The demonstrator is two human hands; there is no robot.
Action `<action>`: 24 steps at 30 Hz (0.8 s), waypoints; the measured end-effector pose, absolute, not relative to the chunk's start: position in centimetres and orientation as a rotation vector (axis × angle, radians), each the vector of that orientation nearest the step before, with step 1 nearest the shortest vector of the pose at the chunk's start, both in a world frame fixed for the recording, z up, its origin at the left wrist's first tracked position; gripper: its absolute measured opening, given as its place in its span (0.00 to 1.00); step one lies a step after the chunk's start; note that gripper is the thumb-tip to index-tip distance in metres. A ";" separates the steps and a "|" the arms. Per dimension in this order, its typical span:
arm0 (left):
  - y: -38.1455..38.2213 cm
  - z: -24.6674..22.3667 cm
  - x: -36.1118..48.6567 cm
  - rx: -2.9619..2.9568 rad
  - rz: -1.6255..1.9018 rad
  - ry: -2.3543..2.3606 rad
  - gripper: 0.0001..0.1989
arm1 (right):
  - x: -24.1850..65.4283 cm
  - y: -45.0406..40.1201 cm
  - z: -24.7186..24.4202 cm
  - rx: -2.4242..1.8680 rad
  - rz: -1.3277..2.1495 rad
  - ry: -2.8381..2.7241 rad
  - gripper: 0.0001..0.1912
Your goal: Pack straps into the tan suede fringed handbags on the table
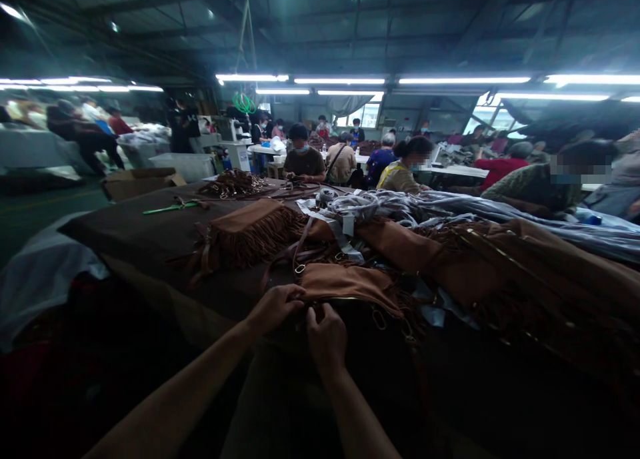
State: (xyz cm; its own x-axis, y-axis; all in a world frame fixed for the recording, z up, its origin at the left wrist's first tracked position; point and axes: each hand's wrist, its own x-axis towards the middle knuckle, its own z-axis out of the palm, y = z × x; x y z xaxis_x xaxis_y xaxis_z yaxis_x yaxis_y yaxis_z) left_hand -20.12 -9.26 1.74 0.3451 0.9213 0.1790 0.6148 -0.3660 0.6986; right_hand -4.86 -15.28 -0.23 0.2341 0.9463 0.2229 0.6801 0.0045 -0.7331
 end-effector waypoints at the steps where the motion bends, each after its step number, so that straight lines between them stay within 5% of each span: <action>1: -9.4 1.8 -20.1 2.099 0.763 1.340 0.16 | -4.9 -15.3 -0.1 -1.755 0.448 -1.498 0.09; 10: -10.9 1.9 -18.8 2.635 0.588 1.547 0.09 | -1.6 -16.3 -0.5 -1.966 -0.043 -1.914 0.14; 17: -10.2 1.6 -19.3 2.628 0.558 1.578 0.09 | 4.7 -20.0 -2.2 -2.125 -0.583 -1.658 0.17; 24: -10.7 1.5 -18.8 2.584 0.581 1.540 0.11 | 6.7 -19.4 -3.8 -1.860 -0.602 -1.711 0.17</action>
